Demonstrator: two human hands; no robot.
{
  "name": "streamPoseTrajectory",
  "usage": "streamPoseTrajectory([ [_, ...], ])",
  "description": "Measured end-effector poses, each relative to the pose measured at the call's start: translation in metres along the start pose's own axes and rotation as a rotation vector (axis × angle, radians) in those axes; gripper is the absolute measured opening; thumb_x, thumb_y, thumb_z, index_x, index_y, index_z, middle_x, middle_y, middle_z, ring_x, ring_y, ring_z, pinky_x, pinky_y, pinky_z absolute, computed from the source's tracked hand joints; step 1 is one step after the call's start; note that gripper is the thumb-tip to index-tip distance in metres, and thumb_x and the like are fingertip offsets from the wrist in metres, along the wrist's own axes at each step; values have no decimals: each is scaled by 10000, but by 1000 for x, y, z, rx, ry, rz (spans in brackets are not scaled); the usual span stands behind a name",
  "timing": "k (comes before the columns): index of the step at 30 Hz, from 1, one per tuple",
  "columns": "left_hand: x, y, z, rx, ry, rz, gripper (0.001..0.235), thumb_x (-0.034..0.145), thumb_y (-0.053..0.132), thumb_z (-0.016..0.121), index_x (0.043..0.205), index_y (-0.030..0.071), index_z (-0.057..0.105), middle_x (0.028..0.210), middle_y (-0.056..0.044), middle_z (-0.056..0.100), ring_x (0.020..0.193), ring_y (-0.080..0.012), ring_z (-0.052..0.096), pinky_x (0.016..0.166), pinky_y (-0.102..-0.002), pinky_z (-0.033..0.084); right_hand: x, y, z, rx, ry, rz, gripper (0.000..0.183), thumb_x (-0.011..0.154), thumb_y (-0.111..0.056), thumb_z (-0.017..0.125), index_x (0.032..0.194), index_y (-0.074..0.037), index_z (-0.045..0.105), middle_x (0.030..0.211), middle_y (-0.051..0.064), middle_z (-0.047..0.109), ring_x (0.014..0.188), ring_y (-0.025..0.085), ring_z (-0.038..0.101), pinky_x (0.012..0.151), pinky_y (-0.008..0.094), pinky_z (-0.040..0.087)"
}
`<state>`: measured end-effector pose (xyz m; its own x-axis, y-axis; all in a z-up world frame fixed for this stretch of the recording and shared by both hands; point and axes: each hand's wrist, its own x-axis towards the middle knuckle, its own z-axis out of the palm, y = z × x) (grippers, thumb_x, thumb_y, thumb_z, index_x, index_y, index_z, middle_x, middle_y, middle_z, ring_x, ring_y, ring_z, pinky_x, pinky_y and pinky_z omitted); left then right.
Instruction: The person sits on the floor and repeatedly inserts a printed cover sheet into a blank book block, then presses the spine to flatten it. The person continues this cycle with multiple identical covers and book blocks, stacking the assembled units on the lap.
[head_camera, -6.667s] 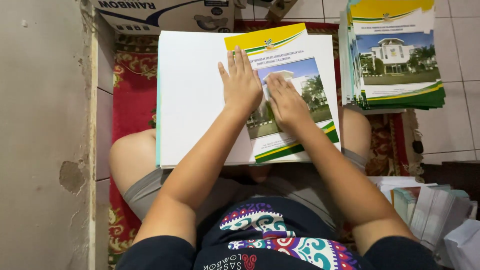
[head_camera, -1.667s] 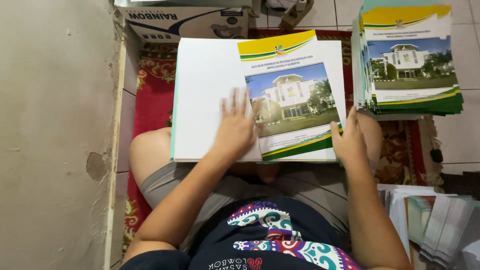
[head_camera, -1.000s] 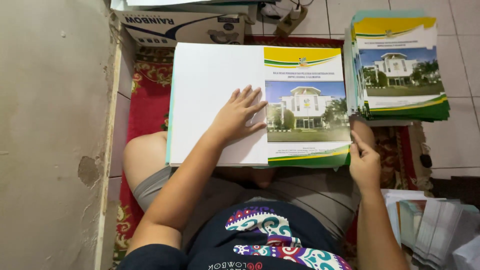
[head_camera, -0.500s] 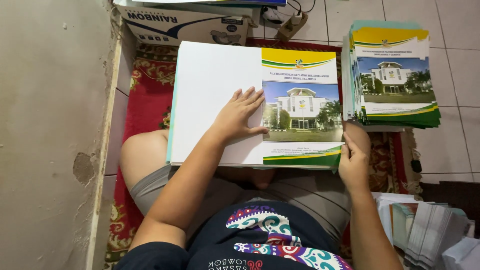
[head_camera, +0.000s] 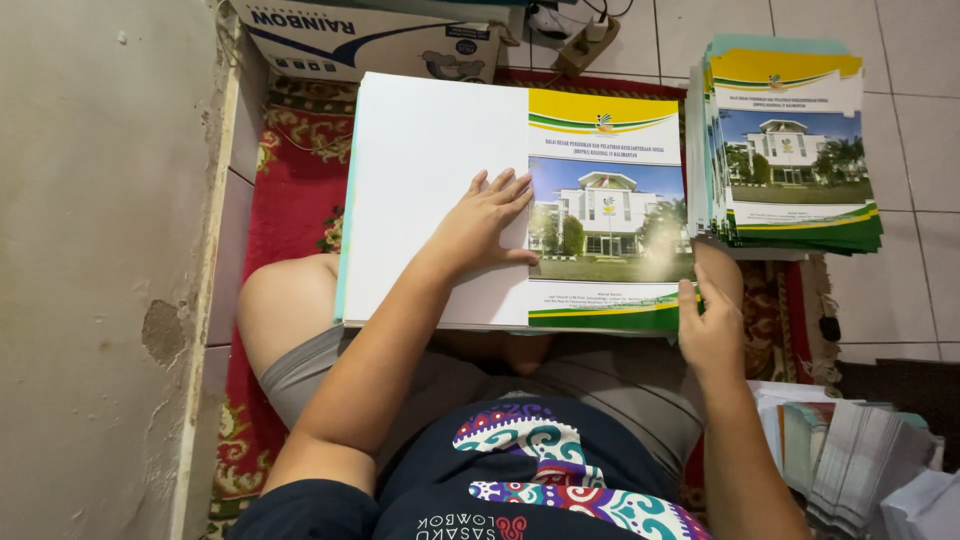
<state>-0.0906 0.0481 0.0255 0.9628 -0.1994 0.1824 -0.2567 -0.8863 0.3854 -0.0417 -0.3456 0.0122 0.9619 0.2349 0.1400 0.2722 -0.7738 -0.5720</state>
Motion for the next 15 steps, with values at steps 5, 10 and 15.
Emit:
streamPoseTrajectory([
  [5, 0, -4, 7, -2, 26, 14, 1045, 746, 796, 737, 1486, 82, 554, 1552, -121, 536, 1493, -325, 422, 1246, -570, 222, -2, 9, 7, -75, 3, -64, 524, 1097, -358, 586, 1454, 23, 621, 1341, 266, 600, 1261, 475, 565, 1013, 547, 470],
  [10, 0, -4, 8, 8, 23, 14, 1041, 742, 793, 733, 1480, 79, 562, 1551, -124, 539, 1491, -325, 428, 1246, -571, 220, 5, -28, -18, 249, 33, -50, 365, 1075, -109, 515, 1401, 2, 635, 1335, 212, 556, 1217, 353, 545, 1008, 454, 443],
  [15, 3, -9, 16, 10, 14, 2, 1051, 738, 798, 731, 1492, 89, 549, 1558, -119, 531, 1497, -317, 420, 1255, -572, 202, 6, -111, -57, 362, -132, 229, 324, 1166, -198, 450, 1438, -126, 612, 1069, 113, 595, 578, 117, 436, 466, 238, 356],
])
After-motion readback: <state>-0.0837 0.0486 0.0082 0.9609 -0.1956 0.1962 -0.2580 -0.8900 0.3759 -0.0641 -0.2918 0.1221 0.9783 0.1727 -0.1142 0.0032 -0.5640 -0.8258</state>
